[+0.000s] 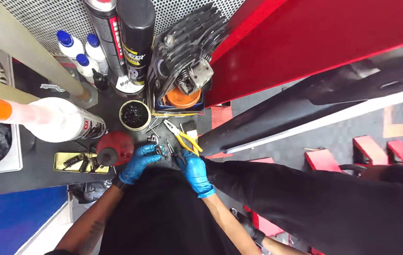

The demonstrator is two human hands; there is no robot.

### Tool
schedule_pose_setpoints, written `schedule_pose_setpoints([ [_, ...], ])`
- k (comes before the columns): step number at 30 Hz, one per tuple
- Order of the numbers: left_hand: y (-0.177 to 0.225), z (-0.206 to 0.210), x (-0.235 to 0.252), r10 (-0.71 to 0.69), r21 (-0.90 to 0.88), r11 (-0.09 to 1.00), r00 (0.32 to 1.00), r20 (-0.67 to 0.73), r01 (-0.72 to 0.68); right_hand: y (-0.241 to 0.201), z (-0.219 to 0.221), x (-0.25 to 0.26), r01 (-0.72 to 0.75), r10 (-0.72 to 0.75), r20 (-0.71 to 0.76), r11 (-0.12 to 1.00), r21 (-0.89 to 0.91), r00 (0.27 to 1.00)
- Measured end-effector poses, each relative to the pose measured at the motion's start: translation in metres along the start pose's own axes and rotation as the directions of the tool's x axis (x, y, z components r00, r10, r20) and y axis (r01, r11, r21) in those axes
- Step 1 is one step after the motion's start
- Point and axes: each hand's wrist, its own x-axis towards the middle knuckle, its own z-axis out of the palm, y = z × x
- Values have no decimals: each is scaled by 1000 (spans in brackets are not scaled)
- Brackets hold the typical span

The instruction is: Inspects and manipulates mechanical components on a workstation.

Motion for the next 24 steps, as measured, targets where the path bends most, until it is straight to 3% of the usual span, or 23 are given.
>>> schedule_pose_setpoints([
  [4,2,2,-2,-38,7,999,999,-17,38,0,5,0,-1,2,26,1000,-3,1000],
  [9,2,1,1,-48,1,999,999,-15,48,9,2,5,247,-188,-214,922,297,959],
  [12,0,2,1,-78,21,997,996,-33,78,-11,-20,21,375,-309,-217,822,428,926],
  [15,0,6,1,-81,35,996,996,-45,83,-51,-44,48,469,-454,-147,767,438,879],
  [17,1,9,0,-61,23,998,996,-63,62,-80,-51,69,475,-504,-36,787,394,863],
  [21,5,12,0,-57,-29,998,996,-61,55,-128,-56,101,396,-445,265,892,219,855],
  [24,10,11,-3,-73,-41,997,996,-53,71,-151,-55,110,368,-353,331,930,18,875],
])
